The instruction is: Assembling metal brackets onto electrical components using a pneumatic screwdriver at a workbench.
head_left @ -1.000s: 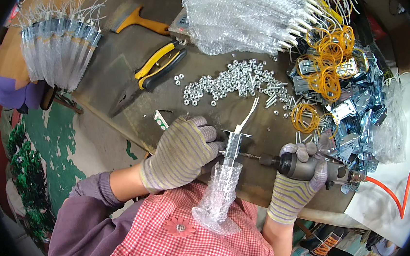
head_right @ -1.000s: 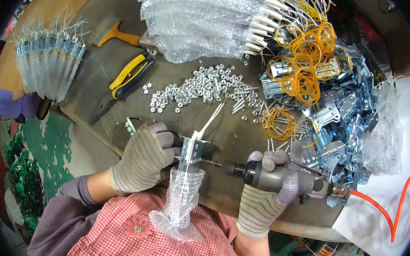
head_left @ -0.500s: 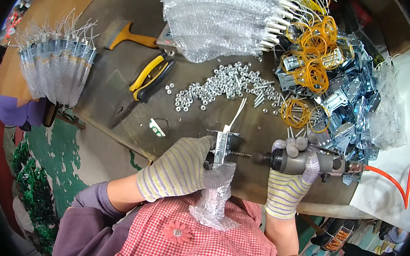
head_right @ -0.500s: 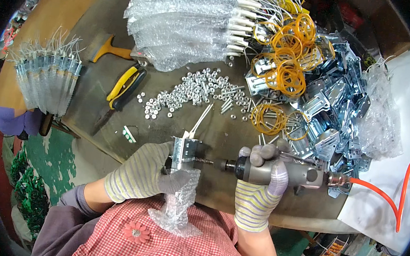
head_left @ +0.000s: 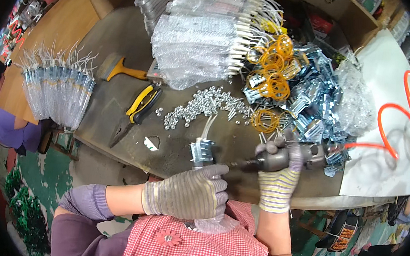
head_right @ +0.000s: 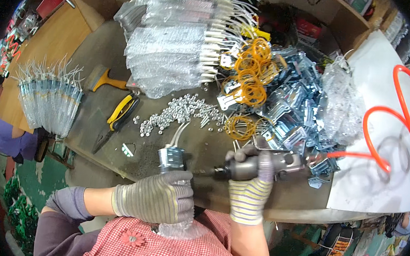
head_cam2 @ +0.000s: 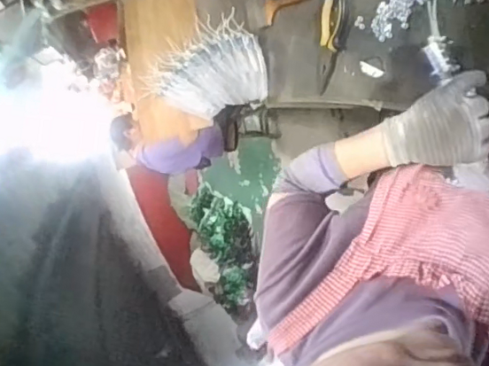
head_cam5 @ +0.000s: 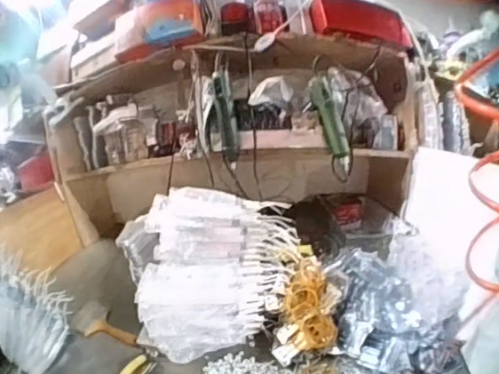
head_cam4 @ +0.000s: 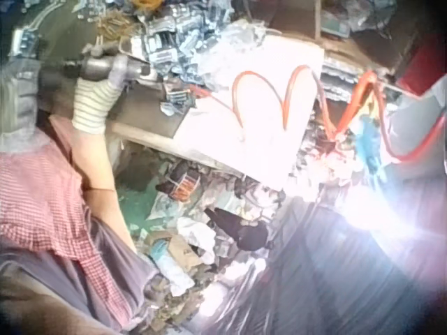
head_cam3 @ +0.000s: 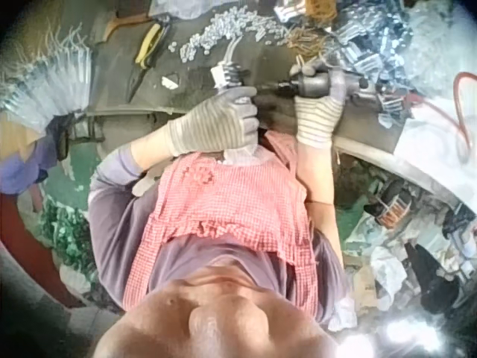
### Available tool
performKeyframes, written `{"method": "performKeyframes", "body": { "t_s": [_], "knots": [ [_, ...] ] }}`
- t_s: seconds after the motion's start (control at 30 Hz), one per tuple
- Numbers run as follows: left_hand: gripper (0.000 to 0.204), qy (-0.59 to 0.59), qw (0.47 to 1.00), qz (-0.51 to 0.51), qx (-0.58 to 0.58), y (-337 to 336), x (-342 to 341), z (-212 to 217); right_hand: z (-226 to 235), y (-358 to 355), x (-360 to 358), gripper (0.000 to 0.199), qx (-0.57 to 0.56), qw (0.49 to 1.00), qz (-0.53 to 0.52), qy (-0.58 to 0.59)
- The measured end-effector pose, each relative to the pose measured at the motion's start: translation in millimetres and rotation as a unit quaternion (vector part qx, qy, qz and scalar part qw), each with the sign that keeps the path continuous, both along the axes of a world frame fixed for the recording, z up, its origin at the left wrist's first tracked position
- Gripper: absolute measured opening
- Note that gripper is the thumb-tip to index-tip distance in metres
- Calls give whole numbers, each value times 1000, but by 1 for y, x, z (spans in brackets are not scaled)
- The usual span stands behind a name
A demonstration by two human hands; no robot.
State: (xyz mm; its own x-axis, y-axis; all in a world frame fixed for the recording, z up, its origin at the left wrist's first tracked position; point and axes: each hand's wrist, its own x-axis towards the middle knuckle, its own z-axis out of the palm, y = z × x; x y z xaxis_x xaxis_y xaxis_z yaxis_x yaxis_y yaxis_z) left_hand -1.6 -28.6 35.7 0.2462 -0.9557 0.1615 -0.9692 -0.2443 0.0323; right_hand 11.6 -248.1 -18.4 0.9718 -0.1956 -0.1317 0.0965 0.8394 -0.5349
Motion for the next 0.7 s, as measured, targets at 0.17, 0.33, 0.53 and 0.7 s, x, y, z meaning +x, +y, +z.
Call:
{"method": "performKeyframes", "body": {
  "t_s": [0.17,0.33,0.53,0.7],
  "knots": [
    [16,121,949,151,-248,9,29,2,46,-83,-18,48,-394,894,-114,180],
    [38,336,798,276,-416,8,46,-27,14,-139,17,82,-782,527,-321,90],
    [45,241,897,182,-324,16,44,-52,37,-102,17,67,-877,292,-367,108],
    [54,147,946,123,-262,19,41,-29,38,-69,44,16,-935,318,-70,-143]
  ]
}}
